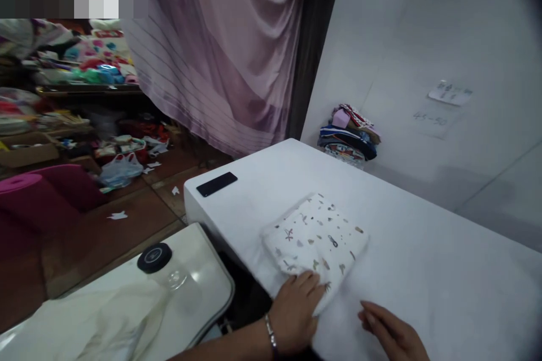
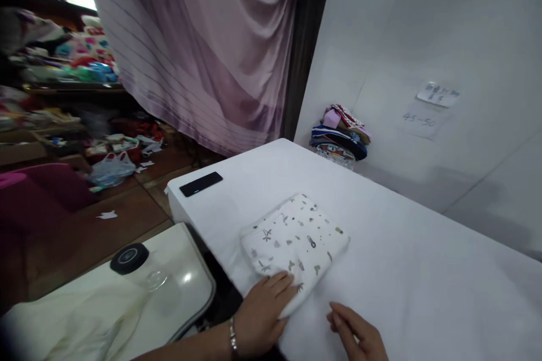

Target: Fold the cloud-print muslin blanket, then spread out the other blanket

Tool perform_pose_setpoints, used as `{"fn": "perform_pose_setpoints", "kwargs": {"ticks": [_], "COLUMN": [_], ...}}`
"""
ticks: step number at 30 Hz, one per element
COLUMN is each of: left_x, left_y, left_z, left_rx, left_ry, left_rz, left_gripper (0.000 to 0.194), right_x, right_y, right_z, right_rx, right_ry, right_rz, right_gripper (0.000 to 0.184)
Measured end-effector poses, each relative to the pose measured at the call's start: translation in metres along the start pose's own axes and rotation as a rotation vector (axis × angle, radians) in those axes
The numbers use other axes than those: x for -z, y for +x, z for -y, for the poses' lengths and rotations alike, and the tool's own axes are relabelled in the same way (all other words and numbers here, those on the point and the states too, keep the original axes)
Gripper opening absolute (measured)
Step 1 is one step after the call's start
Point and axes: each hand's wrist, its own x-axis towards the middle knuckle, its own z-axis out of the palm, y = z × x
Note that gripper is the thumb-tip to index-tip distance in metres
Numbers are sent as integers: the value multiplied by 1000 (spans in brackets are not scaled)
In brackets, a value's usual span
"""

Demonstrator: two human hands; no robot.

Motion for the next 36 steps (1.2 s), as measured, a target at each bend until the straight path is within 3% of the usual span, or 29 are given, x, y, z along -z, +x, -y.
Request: {"fn": "perform_pose_setpoints", "kwargs": {"ticks": [3, 7, 10, 13, 16, 19, 21, 23, 26, 28, 30, 32, 34, 36], "left_x": [13, 22, 28, 35, 43, 48, 50, 52, 57, 59, 53, 39, 20, 2], "left_y": [-14, -15, -8, 3, 15, 22, 25, 28, 35, 41, 46, 48, 45, 39], "left_z": [23, 60, 82, 94, 98, 102, 105, 106, 97, 79, 50, 17, -14, -35], "left_rx": [-24, 236, 387, 499, 630, 705, 710, 684, 618, 520, 337, 77, -166, -295], "left_ry": [-83, 9, 68, 104, 126, 99, 81, 48, -74, -161, -210, -226, -201, -174], "left_rz": [-126, -421, -514, -537, -465, -352, -372, -439, -563, -652, -675, -554, -330, -147], "left_gripper": [45, 36, 38, 43, 48, 44, 35, 24, 19, 21, 25, 31, 36, 41], "right_x": [-7, -24, -36, -47, -62, -77, -86, -90, -90, -87, -82, -74, -64, -53], "right_y": [7, 11, 19, 35, 52, 63, 67, 68, 68, 66, 63, 56, 46, 34], "right_z": [14, 41, 58, 70, 71, 59, 48, 38, 33, 38, 48, 59, 67, 68], "right_rx": [140, 299, 404, 477, 498, 476, 466, 471, 470, 421, 313, 196, 64, -71], "right_ry": [-83, -154, -176, -151, -177, -435, -618, -689, -586, -379, -57, 335, 663, 823], "right_rz": [-1, 5, 7, 2, 23, 119, 167, 172, 172, 139, 75, -6, -20, -4], "right_gripper": [35, 28, 25, 25, 33, 47, 49, 49, 48, 48, 50, 54, 57, 57]}}
